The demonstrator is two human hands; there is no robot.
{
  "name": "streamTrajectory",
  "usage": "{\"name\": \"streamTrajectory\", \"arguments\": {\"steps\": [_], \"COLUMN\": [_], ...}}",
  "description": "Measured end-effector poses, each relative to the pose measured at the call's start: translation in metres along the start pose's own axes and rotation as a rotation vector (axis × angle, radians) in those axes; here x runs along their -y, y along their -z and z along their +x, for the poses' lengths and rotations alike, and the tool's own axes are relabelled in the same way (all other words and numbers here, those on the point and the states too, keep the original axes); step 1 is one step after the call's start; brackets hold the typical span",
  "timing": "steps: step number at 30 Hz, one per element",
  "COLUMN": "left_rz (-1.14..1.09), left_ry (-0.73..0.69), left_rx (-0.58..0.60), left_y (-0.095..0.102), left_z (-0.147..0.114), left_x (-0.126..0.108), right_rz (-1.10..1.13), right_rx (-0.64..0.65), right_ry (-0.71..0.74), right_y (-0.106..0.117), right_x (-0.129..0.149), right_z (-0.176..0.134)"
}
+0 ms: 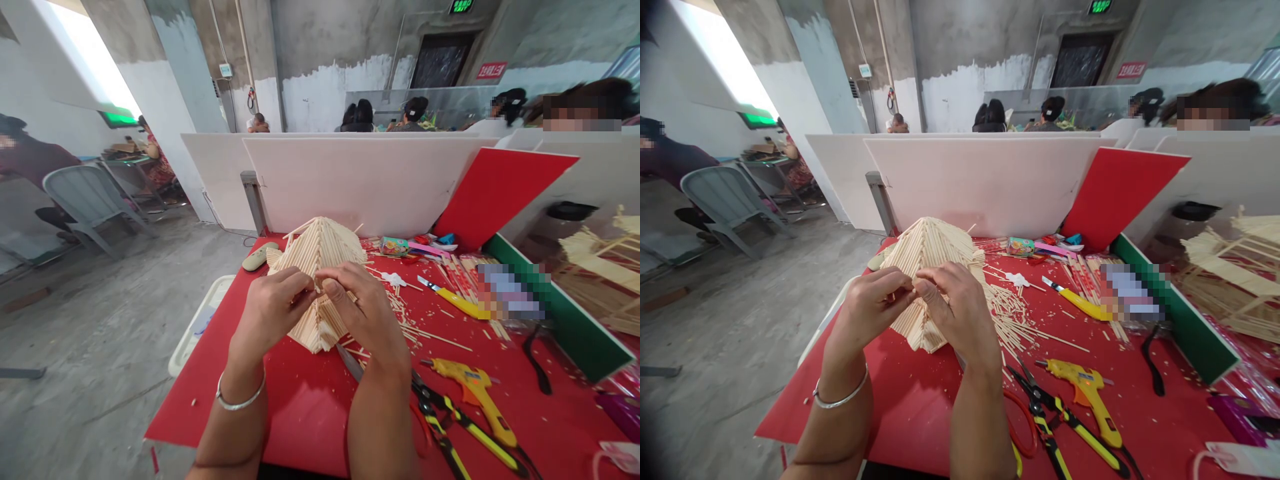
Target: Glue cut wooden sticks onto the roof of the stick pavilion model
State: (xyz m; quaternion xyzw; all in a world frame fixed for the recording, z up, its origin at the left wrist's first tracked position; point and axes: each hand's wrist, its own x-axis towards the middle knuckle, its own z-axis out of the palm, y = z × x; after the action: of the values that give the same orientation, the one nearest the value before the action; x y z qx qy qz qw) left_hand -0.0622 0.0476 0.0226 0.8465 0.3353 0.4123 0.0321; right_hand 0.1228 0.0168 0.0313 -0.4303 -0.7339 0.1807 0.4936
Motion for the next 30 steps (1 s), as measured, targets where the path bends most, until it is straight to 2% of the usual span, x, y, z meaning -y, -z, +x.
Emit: {"name": "streamTrajectory", "arguments": {"steps": [30], "left_rz": [0.005], "left_ry": [-0.006], "left_rx": [-0.012], "left_y": [-0.0003], "left_z": [-0.0005], "left_x": [0.0003], "right_rz": [0.014], "right_rx": [-0.015], "right_ry": [0.016], "right_y": [-0.0022], "right_x": [-0.0008], "right_z": [0.0]}}
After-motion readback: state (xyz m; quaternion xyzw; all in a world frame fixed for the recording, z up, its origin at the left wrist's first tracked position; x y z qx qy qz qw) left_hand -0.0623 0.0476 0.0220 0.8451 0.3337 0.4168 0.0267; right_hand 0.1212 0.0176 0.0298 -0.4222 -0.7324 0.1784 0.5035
